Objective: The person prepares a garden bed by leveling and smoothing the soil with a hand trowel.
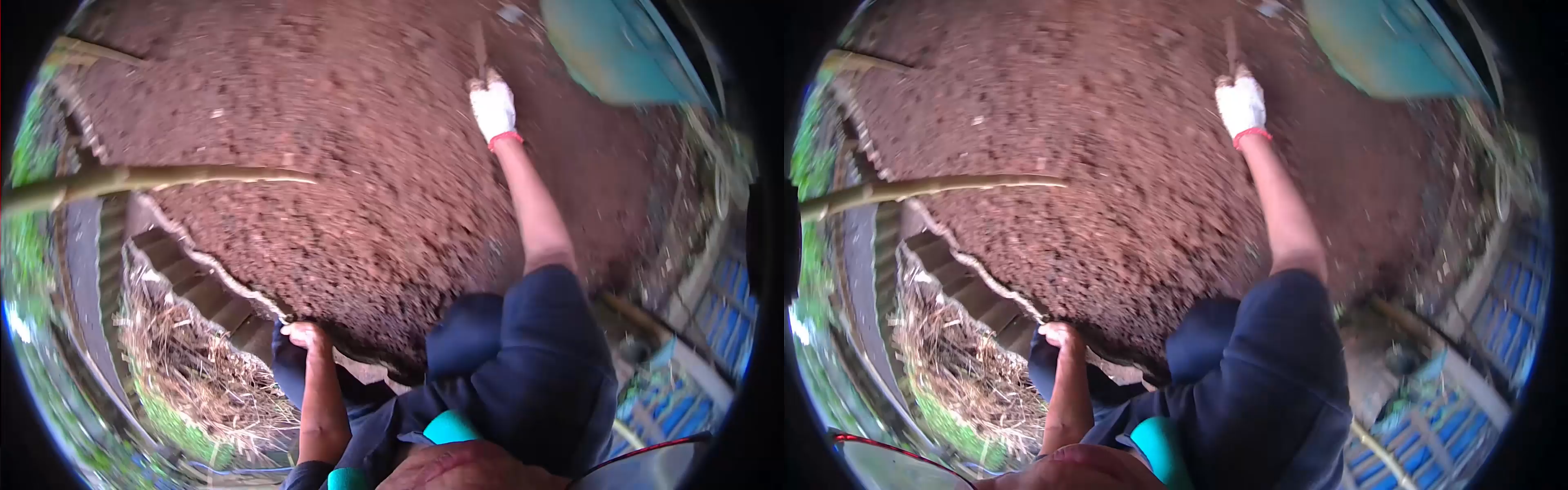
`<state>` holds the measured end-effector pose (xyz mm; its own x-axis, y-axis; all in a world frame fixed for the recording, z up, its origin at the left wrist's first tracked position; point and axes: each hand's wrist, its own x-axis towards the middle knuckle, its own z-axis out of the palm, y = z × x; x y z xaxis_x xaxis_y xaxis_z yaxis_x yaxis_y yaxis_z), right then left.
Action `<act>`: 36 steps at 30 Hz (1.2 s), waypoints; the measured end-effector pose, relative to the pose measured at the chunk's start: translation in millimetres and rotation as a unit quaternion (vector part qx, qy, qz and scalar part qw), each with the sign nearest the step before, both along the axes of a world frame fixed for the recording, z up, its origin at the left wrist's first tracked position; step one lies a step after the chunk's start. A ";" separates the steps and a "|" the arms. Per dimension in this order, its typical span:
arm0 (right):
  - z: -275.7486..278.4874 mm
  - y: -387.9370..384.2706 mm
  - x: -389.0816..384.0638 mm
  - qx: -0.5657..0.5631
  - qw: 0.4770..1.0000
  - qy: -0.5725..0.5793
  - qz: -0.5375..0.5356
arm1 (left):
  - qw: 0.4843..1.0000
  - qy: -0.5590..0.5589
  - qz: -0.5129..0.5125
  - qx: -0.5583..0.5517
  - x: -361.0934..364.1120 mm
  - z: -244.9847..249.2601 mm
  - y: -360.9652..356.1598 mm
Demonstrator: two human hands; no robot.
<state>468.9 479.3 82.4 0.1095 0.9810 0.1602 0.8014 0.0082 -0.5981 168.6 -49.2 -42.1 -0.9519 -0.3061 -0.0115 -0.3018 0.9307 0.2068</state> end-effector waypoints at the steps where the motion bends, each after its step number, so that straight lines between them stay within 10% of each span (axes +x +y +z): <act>1: -14.0 -11.6 47.7 0.045 0.998 -0.049 -0.021 | 0.997 0.008 -0.059 -0.054 -4.4 -9.2 -11.2; 3: -3.0 -49.2 139.7 -0.081 0.988 -0.134 -0.011 | 0.955 0.041 -0.215 -0.199 -9.1 -25.7 -38.9; 11: 0.2 -186.7 366.8 -0.201 0.870 -0.378 -0.247 | 0.979 -0.201 0.016 0.020 2.6 63.5 36.7; 14: 18.5 -198.6 367.9 -0.212 0.915 -0.218 -0.264 | 0.984 -0.178 -0.013 0.000 -0.2 53.2 37.4; 15: 35.7 -199.1 341.1 -0.188 0.928 -0.184 -0.263 | 0.974 -0.147 0.084 0.147 6.9 63.8 44.4; 16: 48.1 -206.5 324.8 -0.216 0.934 -0.210 -0.194 | 0.938 -0.092 0.183 0.281 13.8 76.2 49.8; 19: -12.3 -239.0 333.3 -0.211 0.953 -0.213 0.035 | 0.993 -0.082 -0.059 -0.069 14.7 53.3 37.0; 20: -9.1 -249.0 316.7 -0.216 0.958 -0.176 0.069 | 0.954 0.001 0.166 0.250 4.6 37.5 34.4; 22: 37.2 -242.4 261.9 -0.308 0.942 -0.087 0.095 | 0.932 -0.020 0.218 0.289 -8.1 12.7 12.8; 26: 14.4 -261.7 286.7 -0.171 0.975 -0.125 0.065 | 0.969 -0.068 0.160 0.179 4.2 23.3 16.8; 32: 52.3 -260.7 296.2 -0.340 0.934 -0.110 -0.013 | 0.988 -0.115 -0.050 -0.090 7.3 46.5 29.4; 36: 73.1 -277.2 308.6 -0.326 0.938 -0.122 -0.005 | 0.988 -0.035 -0.128 -0.084 4.6 2.3 -23.4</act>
